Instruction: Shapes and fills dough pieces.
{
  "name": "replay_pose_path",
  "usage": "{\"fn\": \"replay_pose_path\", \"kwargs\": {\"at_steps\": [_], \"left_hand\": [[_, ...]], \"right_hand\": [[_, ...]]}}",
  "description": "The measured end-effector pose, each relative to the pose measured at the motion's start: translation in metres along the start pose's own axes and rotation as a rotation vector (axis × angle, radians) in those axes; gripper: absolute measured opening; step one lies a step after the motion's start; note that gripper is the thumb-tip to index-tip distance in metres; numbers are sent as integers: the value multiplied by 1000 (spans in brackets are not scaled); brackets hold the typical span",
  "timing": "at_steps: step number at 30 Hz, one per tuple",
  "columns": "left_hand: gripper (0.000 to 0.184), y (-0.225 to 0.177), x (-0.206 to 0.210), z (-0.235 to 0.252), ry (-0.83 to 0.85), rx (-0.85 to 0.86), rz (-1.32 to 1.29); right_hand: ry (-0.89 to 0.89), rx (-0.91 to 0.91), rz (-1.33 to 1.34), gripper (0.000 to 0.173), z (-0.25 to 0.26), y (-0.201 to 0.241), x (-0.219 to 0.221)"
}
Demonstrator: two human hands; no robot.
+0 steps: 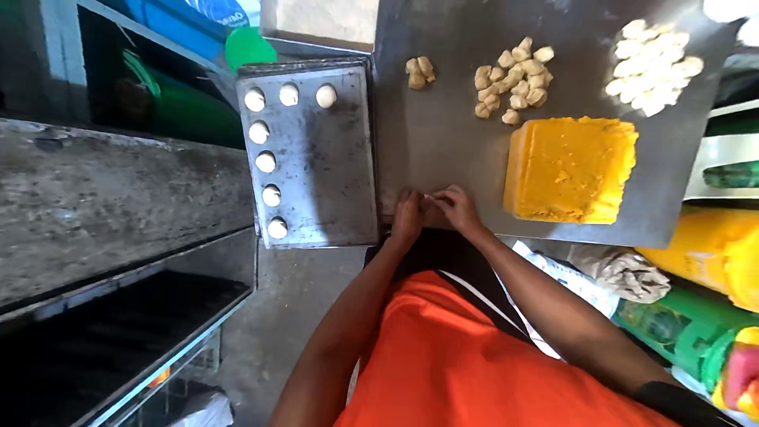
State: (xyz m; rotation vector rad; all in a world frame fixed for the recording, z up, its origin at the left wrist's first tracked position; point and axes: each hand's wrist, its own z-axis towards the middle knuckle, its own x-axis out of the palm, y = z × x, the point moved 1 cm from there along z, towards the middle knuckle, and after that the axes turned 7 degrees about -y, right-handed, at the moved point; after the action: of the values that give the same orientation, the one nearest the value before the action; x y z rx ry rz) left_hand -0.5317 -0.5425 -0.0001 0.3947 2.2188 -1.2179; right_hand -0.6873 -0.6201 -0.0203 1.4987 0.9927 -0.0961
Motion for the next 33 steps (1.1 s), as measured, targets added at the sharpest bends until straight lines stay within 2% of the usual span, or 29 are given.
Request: {"fn": "replay_pose_path", "kwargs": {"at_steps": [2,5,8,10,14,16,17,19,20,22,24,27,29,31,33], "left_hand": [[29,3,1,-2,11,42,-1],[17,5,8,3,-7,110,-15],[17,9,17,2,-65,136,11],[19,13,21,0,-105,125,16],[15,10,24,1,-124,34,-4],[23,7,13,2,-28,-33,-69],[34,7,4,0,43,-63,-122],[58,10,-22,-11,105,-78,-227],[64,11,-42,-20,57,-74,-273],[61,21,-88,-37,-119,-51,-357],[55,48,-144,-45,-298,-57,-371],[46,104,-225,-33,-500,-92,-210],[41,131,-271,-13,-593,-128,-108],[35,151,-307,15,-644,-169,-32],[31,162,-331,40,-636,-184,34]], "right_hand": [[-9,-5,-3,23,-8,-3,-2],[-12,-92,-63,33,-13,-6,7],[-80,-236,-106,31,-17,-18,23],[-58,-259,-119,27,-12,-16,24],[140,-4,-139,13,14,16,3],[172,42,-182,17,22,28,-1],[186,46,-209,23,25,31,1],[276,78,-250,38,25,35,5],[345,95,-266,44,27,37,5],[458,111,-300,41,35,44,6],[479,75,-271,33,50,75,9],[307,-121,-40,25,79,150,32],[215,-316,78,30,108,197,68],[135,-501,81,29,145,229,117],[55,-607,-7,26,176,249,161]]}}
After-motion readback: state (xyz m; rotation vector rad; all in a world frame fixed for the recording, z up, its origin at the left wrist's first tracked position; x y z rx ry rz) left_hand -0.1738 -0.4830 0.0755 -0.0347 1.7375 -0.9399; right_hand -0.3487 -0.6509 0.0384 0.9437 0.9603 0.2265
